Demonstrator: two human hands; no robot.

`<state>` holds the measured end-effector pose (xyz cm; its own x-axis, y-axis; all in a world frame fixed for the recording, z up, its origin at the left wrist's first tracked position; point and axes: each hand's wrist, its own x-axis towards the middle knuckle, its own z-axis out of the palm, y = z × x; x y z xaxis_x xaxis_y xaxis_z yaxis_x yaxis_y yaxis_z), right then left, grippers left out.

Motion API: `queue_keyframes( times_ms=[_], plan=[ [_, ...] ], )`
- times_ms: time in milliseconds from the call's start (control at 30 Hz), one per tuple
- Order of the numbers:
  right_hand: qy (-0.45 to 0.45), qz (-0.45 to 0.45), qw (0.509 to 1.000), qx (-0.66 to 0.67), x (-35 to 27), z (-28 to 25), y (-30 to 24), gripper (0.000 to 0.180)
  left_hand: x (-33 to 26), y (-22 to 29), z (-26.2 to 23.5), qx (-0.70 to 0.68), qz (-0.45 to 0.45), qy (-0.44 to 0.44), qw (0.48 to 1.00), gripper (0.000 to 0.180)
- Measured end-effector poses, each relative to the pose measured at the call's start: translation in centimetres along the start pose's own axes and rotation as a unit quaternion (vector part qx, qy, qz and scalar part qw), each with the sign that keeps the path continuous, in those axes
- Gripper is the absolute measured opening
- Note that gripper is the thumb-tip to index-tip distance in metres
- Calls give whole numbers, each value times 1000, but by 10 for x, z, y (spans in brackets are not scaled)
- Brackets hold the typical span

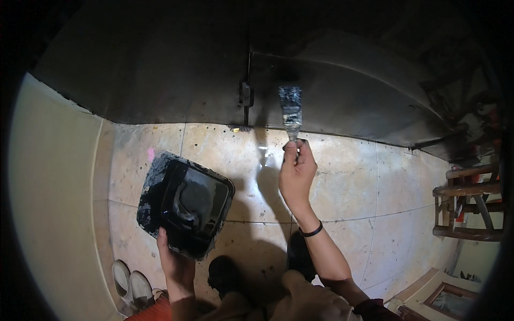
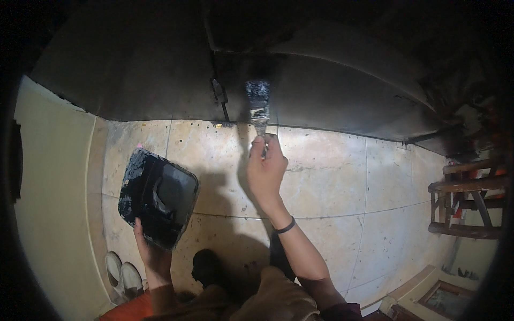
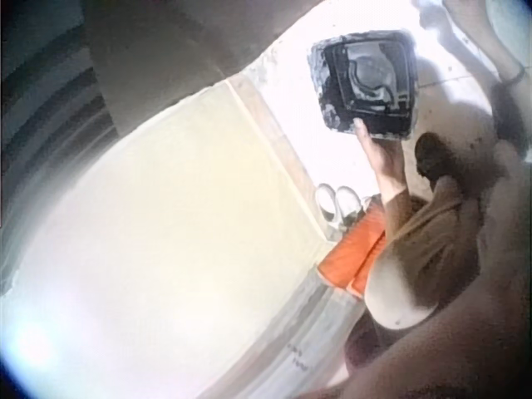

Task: The person paints the lower section of a dark metal gate using a paintbrush dipped in a container of black paint. They apply paint to the flat surfaces and around the metal latch mechanism.

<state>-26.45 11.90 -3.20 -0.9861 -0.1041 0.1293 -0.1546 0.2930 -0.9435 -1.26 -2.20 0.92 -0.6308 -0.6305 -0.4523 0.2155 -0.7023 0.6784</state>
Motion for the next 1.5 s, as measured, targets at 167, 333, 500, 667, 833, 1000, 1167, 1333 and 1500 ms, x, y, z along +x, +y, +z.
queue_keyframes(
  times_ms=[167,333,500,667,833,1000,1167,1333,1500],
  plan=[
    [-22,-124,989,-71,21,25,7,18,-2,2,6,-2,-4,10,1000,58],
    [-2,-157,979,-132,42,35,32,16,-1,2,2,-7,-7,8,1000,59],
    [9,-168,977,-128,46,39,35,16,-1,3,2,-11,-8,6,1000,59],
    [21,-168,975,-145,46,41,40,16,-2,3,2,-8,-16,-16,1000,58],
    [0,-160,975,-153,34,39,44,16,-1,5,6,-13,-5,-26,1000,58],
    [-21,-97,985,-137,22,22,62,18,0,1,8,-9,2,-23,1000,57],
    [41,-146,988,-9,26,4,10,22,-1,2,-1,5,-4,-2,1000,60],
    [33,-40,999,-5,40,4,40,26,-2,-1,5,-7,-12,-6,1000,58],
    [22,29,999,5,1,7,69,27,3,1,4,4,13,-21,1000,56]
  ],
)
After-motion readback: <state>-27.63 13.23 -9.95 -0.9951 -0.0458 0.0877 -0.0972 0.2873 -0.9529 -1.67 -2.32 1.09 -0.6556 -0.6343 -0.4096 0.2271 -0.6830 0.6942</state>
